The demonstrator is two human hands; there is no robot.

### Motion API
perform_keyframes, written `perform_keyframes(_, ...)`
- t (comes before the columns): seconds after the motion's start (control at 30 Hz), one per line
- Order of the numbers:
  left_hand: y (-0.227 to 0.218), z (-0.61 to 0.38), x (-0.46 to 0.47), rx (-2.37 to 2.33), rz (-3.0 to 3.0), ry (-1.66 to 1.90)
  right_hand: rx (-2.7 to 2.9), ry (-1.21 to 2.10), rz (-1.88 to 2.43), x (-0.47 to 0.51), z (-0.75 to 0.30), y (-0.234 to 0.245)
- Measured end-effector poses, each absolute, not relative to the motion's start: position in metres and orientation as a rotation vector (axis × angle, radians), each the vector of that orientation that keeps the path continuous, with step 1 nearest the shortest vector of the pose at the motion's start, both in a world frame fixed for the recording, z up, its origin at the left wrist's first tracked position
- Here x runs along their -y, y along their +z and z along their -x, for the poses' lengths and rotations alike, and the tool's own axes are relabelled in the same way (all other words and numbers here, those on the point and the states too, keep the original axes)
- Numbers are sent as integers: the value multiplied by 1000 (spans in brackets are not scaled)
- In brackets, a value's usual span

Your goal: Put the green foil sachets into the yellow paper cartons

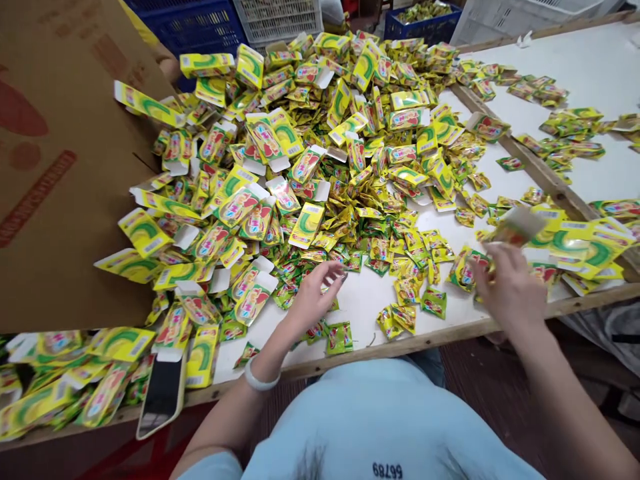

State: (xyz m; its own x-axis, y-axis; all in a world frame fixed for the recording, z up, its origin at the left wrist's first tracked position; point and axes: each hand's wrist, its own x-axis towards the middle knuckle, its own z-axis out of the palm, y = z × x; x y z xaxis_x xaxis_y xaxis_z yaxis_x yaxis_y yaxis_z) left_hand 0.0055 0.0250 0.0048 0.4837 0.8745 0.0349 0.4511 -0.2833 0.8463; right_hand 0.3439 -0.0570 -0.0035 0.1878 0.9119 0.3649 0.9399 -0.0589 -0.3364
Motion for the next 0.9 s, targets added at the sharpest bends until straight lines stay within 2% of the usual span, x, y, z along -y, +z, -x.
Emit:
perform_keyframes(0.17,-5,-5,-9,-1080,-2141,401,2251,252,1877,77,-285,-38)
perform_keyframes(0.3,-27,5,-1,-1224,-2273,338,2405,266,1855,92,-249,-43)
perform_keyframes(0.47,-38,38,0,-1196,-2470,243,2012,441,1675,89,-264,-48)
perform_keyframes(0.7,-57,59,-2,-1128,-2563,261,1121,1244,1363,69,-244,-52)
perform_keyframes(0.8,-59,56,-7,-1272,-2526,328,1062,1396,1261,58,-228,-41)
perform_keyframes(0.9,-53,53,-3,-1253,-2519,361,1100,1398,1219,48,-220,-32)
